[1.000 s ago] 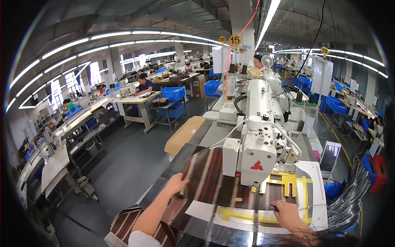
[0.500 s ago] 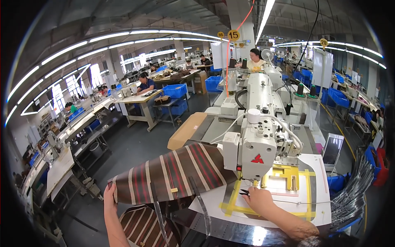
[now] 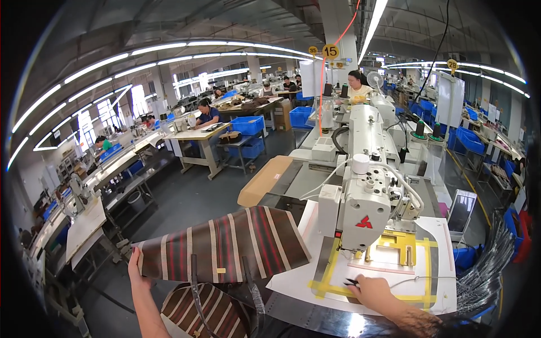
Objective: Sewing and assembling components onto striped fabric bags using an industrial sewing machine.
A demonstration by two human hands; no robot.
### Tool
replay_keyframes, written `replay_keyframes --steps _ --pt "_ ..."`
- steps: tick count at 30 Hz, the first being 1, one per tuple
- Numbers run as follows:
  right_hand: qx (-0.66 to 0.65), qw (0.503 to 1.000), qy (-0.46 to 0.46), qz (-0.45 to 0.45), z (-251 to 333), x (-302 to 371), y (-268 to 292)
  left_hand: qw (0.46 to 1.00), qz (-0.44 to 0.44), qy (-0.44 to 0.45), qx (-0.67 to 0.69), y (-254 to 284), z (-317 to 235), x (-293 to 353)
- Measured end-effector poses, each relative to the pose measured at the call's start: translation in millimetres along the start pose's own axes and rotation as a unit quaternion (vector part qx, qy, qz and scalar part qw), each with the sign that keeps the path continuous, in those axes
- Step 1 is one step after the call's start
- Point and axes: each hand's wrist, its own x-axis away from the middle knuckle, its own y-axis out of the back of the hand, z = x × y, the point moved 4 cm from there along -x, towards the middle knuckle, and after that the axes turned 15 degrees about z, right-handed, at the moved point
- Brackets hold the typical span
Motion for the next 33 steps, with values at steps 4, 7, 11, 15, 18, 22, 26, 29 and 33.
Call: replay_keyframes --steps 4,7,11,15,18,22,26,29,33 --pt "0.030 0.998 -0.037 -0.041 -19 49 -2 0.994 0.084 -0.058 0.043 -52 -23 10" --pt "0.067 0.996 0.033 -0.048 -7 43 8 0.966 0.219 -0.092 0.098 -113 -29 2" --pt "0.027 0.971 0.229 -0.057 55 -7 3 0.903 0.369 -0.171 0.141 -249 -22 -9" --pt "-0.022 0.944 0.296 -0.142 107 -52 16 0.899 0.353 -0.222 0.135 -370 -21 7" --pt "-0.103 0.927 0.286 -0.220 123 -85 30 0.902 0.339 -0.244 0.105 -412 -20 19" --pt "-0.444 0.838 0.192 -0.254 97 -100 55 0.899 0.346 -0.254 0.083 -442 -29 29" --pt "-0.520 0.763 0.285 -0.257 81 -74 77 0.885 0.332 -0.325 0.022 -450 -70 33" --pt "-0.620 0.684 0.335 -0.191 83 -34 94 0.862 0.373 -0.338 0.059 -464 -97 41" --pt "-0.618 0.730 0.263 -0.127 75 9 112 0.849 0.436 -0.300 0.004 -487 -107 57"
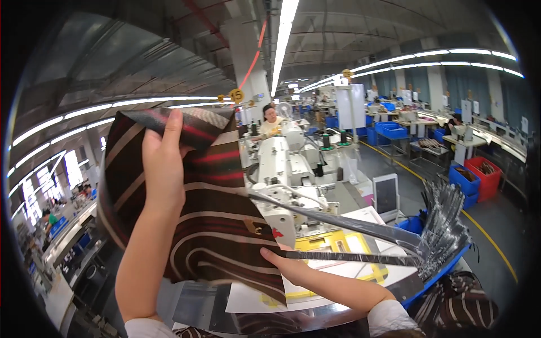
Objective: Sewing and assembling components onto striped fabric bags using an industrial sewing machine.
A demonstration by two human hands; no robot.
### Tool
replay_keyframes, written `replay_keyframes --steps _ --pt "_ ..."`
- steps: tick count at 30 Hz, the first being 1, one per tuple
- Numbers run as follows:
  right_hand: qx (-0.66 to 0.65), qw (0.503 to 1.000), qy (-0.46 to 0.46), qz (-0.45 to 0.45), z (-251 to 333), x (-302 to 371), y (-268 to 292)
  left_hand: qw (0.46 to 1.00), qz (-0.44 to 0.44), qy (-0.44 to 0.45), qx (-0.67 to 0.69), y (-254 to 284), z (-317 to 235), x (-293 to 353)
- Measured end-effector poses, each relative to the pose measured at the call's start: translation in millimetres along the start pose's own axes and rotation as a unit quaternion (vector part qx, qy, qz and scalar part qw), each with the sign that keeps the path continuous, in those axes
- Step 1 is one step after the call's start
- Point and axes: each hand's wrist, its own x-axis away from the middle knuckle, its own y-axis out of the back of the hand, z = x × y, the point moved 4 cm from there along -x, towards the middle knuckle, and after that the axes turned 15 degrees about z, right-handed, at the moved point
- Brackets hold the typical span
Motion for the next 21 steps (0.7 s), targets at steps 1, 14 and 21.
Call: replay_keyframes --steps 1,14,21 --pt "-0.031 0.999 -0.024 -0.008 10 12 3 1.000 0.010 0.016 -0.009 -7 3 -2" --pt "0.123 0.963 -0.121 -0.207 22 186 68 0.971 0.184 0.146 -0.041 -96 59 16" --pt "0.082 0.934 -0.218 -0.271 33 246 70 0.958 0.235 0.162 -0.011 -145 70 28"
